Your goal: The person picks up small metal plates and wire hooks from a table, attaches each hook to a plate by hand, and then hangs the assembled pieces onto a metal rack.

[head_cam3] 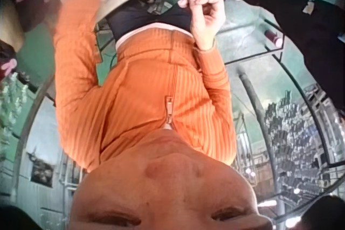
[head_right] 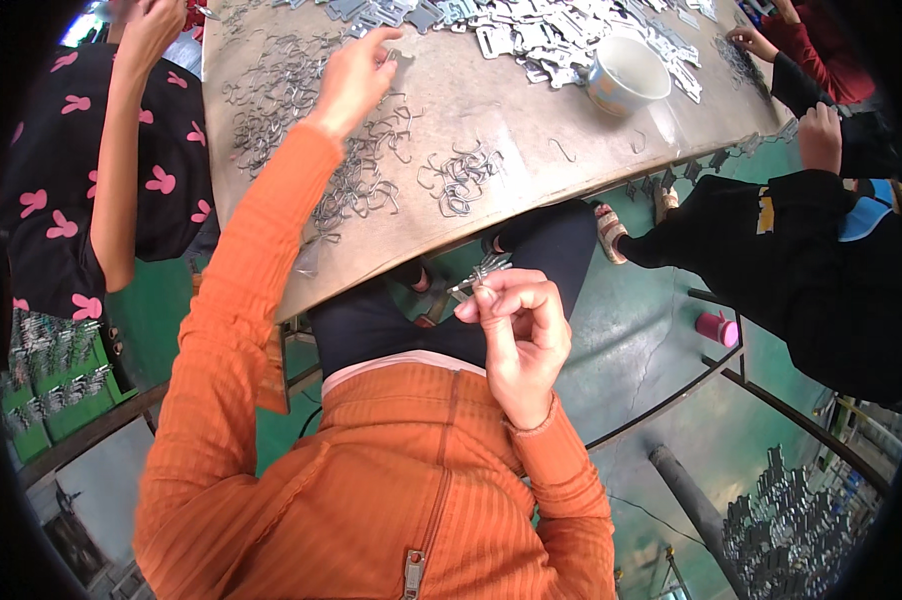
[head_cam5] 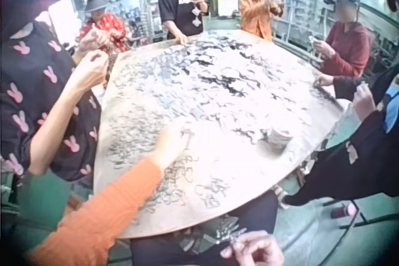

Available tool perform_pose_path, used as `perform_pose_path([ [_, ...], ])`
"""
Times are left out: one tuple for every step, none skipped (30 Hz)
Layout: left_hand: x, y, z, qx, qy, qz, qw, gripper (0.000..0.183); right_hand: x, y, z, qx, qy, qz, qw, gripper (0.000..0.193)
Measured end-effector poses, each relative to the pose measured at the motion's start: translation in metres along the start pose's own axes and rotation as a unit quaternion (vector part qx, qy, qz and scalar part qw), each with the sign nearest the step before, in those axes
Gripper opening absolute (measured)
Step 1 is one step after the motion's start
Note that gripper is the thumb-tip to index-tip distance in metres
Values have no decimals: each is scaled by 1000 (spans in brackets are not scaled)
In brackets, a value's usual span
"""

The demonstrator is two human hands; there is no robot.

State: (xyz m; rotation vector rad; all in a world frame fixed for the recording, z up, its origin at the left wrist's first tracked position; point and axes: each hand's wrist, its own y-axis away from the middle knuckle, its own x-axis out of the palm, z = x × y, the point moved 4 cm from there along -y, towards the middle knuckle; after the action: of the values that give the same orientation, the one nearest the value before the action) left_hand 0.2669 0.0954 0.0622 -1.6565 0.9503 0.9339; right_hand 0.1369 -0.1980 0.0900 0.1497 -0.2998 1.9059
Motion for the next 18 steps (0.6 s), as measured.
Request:
perform_pose_path([
  [-5,12,6,-88,195,31,976,33,1,1,-2,-3,-3,6,1000,17],
  [-8,25,6,-171,382,60,906,36,1,1,-4,-6,-3,12,1000,17],
  [-12,40,-1,-209,498,82,838,36,3,1,-6,-8,-4,11,1000,17],
  [-19,58,-10,-244,603,102,753,36,5,1,-8,-7,-10,18,1000,16],
  [-19,77,-17,-281,666,119,681,35,8,1,-10,-4,-14,25,1000,16],
  [-17,95,-26,-314,722,138,601,34,11,2,-11,0,-17,25,1000,15],
  [-26,111,-41,-330,756,158,543,29,12,2,-13,-1,-17,25,1000,15],
  [-23,127,-47,-335,772,175,511,26,14,3,-14,-2,-18,32,999,14],
  [-23,140,-54,-350,774,176,498,24,16,3,-16,-3,-19,39,999,14],
  [-25,149,-61,-355,775,169,494,24,18,3,-16,-5,-24,40,999,14],
  [-27,158,-67,-360,777,162,490,24,20,3,-16,-2,-22,43,999,14],
  [-33,162,-74,-356,777,140,500,24,21,3,-16,1,-19,44,999,13],
  [-36,167,-79,-357,778,137,499,24,22,3,-17,5,-15,46,999,13],
  [-40,169,-82,-324,783,118,517,24,23,3,-19,6,-14,49,999,13],
  [-45,170,-86,-290,787,98,535,23,24,4,-20,4,-14,50,999,13],
  [-49,172,-90,-289,785,87,541,19,25,4,-21,1,-14,50,999,13],
  [-52,174,-91,-290,785,85,540,19,26,4,-22,2,-14,53,999,13],
  [-55,175,-93,-285,784,92,544,18,27,4,-22,6,-15,51,999,13],
])
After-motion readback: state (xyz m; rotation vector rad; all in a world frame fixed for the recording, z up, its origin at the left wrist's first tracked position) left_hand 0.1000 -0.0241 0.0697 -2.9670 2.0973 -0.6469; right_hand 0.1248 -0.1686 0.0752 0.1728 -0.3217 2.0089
